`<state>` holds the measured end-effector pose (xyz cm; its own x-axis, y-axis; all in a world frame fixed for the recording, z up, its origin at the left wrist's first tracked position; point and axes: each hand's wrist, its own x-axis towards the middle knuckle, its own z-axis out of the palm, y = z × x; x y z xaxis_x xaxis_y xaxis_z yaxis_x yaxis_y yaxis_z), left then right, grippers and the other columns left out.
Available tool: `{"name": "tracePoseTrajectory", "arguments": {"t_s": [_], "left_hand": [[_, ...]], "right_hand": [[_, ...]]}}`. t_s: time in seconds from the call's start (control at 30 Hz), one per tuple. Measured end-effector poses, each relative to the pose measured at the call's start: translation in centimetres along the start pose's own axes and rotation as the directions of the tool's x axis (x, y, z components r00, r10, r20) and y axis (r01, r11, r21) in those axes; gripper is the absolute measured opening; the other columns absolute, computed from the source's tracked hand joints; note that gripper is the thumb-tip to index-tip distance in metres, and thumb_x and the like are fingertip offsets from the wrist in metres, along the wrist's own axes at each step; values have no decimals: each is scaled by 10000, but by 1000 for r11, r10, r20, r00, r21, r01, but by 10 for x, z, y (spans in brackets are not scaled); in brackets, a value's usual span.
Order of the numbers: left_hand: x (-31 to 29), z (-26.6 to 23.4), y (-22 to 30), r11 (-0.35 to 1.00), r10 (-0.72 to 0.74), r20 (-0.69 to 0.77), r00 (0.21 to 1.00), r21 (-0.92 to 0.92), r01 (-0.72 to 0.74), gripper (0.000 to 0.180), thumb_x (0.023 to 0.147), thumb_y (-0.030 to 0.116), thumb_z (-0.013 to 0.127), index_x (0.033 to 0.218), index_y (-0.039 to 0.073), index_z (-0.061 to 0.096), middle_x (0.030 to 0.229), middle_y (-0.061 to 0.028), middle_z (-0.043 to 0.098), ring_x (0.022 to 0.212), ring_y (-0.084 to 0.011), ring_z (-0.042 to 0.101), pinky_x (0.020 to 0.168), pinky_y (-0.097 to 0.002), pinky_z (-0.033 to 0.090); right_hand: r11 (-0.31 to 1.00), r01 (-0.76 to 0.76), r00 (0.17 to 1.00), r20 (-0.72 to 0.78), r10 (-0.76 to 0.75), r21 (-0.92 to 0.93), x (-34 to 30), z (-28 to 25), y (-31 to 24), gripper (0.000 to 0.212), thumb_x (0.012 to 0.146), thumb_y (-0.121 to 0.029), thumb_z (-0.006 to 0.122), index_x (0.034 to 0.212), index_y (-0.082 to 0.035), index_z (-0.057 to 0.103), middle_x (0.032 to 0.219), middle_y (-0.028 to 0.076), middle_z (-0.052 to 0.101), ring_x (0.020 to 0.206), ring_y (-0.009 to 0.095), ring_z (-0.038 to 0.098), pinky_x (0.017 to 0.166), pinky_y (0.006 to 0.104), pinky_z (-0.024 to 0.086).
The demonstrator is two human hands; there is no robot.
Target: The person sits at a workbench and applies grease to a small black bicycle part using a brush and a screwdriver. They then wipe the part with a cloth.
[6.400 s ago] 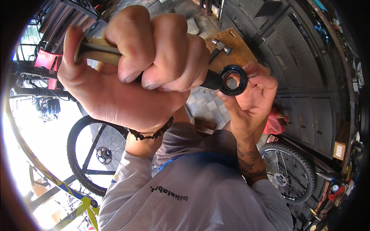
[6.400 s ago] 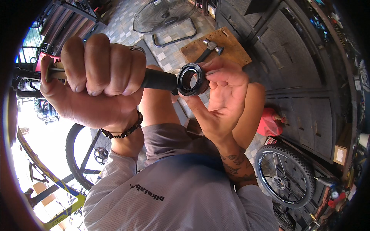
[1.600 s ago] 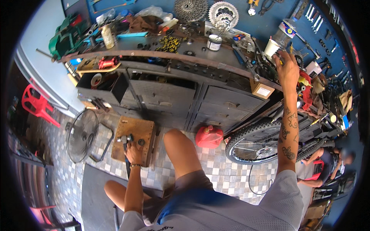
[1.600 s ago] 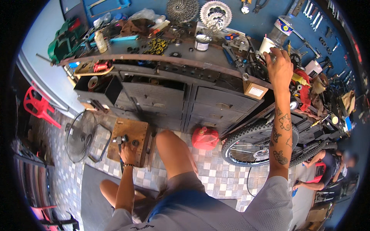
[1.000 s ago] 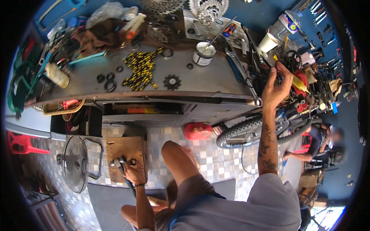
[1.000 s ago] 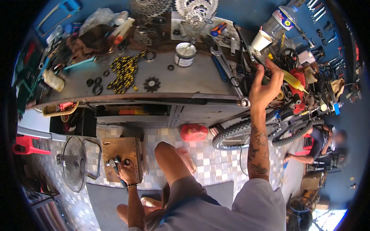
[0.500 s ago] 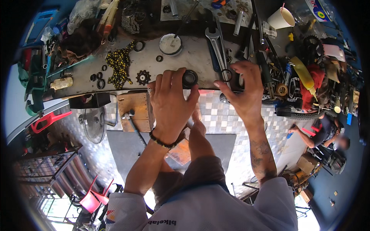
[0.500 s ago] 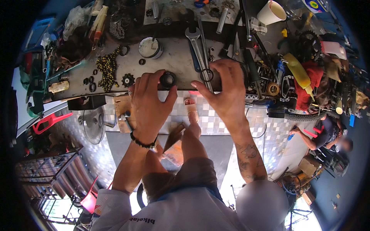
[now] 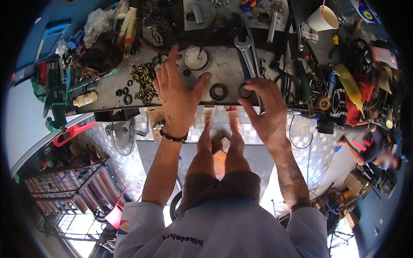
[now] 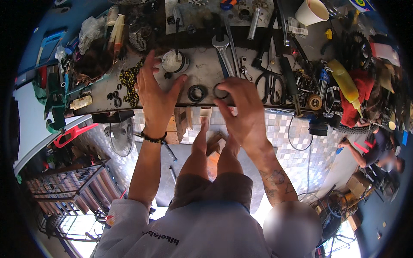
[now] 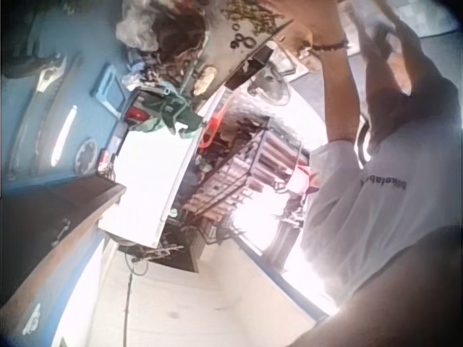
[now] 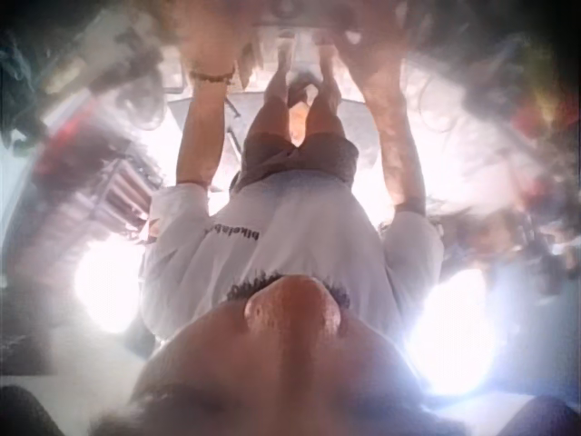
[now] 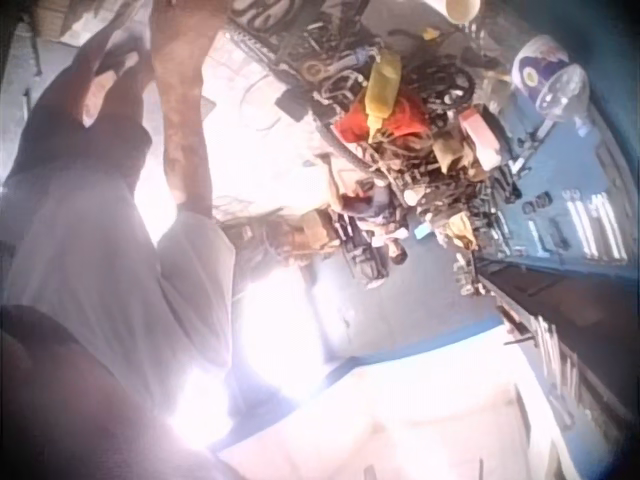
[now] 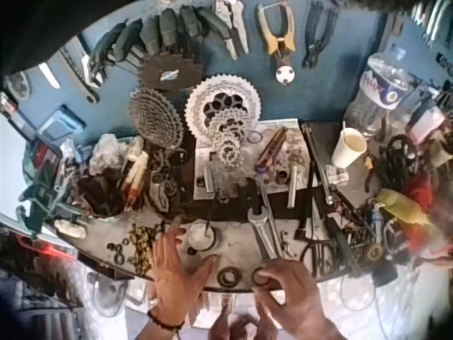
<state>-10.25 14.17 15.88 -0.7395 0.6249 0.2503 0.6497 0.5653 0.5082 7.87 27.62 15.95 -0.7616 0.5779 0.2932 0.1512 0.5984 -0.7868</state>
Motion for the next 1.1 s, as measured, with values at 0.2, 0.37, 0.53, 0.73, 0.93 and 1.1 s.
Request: {"name": "tracePoseTrajectory", "arguments": {"t_s": [0.2,0.37,0.53,0.73,0.93,1.1], "left_hand": [[-31,-16,-17,961,-117,-55,992,-258,99,711,874,108,814,1504,25,496,1287,-102,648,1057,-226,618,900,-373,468],[-58,-12,-29,958,-45,-49,998,-285,29,499,862,78,781,1334,19,631,1196,-143,646,997,-295,602,888,-414,486],[-69,-8,-26,964,71,5,997,-258,-68,381,851,51,773,1226,78,714,1136,-129,674,1008,-314,620,915,-432,456],[-74,-4,-17,975,157,100,983,-172,-138,419,853,106,754,1272,110,753,1101,-60,661,967,-255,612,885,-416,422],[-73,-3,-16,969,220,117,968,-145,-202,446,859,84,741,1304,94,746,1114,-54,666,949,-249,607,881,-413,420],[-73,-4,-16,971,232,137,963,-98,-220,443,857,77,739,1299,104,752,1122,-48,679,937,-246,616,881,-402,433]], "right_hand": [[996,-90,987,133,88,8,0,38,-24,481,783,47,849,1222,-42,674,1201,124,701,1071,326,680,895,396,582],[994,-99,986,130,104,-45,-1,46,-22,532,752,59,845,1244,-41,669,1167,122,708,1060,341,661,888,424,573],[996,-79,991,106,82,-33,-2,52,-20,559,745,62,843,1263,-52,666,1194,124,704,1088,355,653,905,429,564],[984,-178,982,69,177,1,-5,43,-22,483,809,47,825,1262,-30,675,1236,131,684,1089,335,682,892,413,583],[980,-190,981,36,192,-66,-9,43,-13,214,897,0,804,1106,-16,764,1142,114,708,968,222,735,723,309,626],[976,-219,974,54,219,-11,-6,44,-12,244,854,29,802,1088,-13,747,1066,135,691,947,321,703,779,401,586]]}}
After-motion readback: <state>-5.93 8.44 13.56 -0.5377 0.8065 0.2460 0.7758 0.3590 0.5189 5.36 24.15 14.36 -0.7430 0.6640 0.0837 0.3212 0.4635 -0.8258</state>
